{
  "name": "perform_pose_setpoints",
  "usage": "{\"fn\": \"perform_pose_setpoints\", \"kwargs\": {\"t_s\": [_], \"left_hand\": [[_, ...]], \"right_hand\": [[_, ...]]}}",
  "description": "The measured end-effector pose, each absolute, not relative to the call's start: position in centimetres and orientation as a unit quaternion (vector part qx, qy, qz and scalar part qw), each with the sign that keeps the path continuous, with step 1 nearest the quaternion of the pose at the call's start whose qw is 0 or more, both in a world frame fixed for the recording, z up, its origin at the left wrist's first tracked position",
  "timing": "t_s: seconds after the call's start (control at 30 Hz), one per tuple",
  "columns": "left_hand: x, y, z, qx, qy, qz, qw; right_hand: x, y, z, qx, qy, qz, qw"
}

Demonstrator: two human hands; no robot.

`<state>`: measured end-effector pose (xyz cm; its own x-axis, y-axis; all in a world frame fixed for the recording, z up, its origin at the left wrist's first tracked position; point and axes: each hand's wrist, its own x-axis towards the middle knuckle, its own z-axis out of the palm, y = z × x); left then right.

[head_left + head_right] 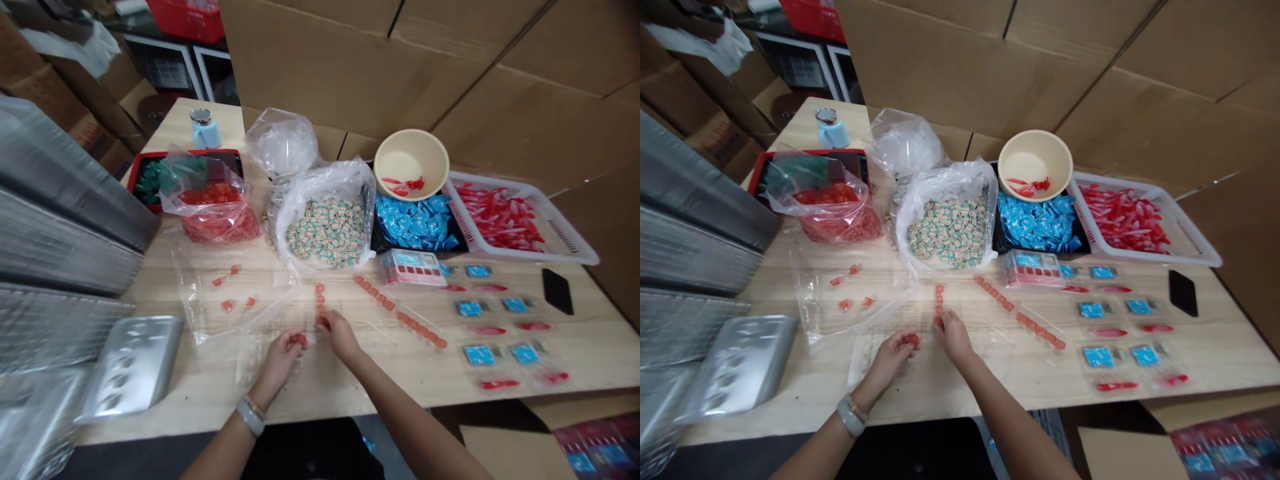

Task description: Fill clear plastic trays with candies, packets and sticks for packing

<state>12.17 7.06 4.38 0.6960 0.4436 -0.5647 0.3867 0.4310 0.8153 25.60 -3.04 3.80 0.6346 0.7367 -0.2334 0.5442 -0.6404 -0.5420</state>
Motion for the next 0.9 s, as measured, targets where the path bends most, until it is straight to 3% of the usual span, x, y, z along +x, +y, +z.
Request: {"fn": "perform_pose_setpoints", "kwargs": {"t_s": [0.17, 0.27, 0.33, 0.57, 0.77, 0.9], "left_hand": [[12.4, 7.0, 6.1, 0.526, 0.362, 0.010, 0.770], [12.6, 6.8, 7.2, 0.572, 0.312, -0.013, 0.758], [12.6, 6.3, 7.8, 0.631, 0.284, -0.011, 0.722], [12.2, 3.5, 7.0, 0.716, 0.238, -0.022, 0.656], [13.6, 4.2, 4.7, 0.828, 0.228, 0.075, 0.507], [14.9, 4.7, 3.7, 0.854, 0.196, 0.060, 0.477]], "right_hand": [[23.5, -4.7, 7.2, -0.851, -0.314, 0.227, 0.354], [21.7, -5.1, 8.6, -0.786, -0.256, 0.307, 0.472], [21.0, -5.2, 8.8, -0.763, -0.194, 0.357, 0.503], [21.0, -7.2, 7.5, -0.759, -0.168, 0.388, 0.496], [23.6, -6.3, 4.8, -0.839, -0.307, 0.218, 0.392], [24.4, -5.4, 3.3, -0.820, -0.399, 0.216, 0.349]]}}
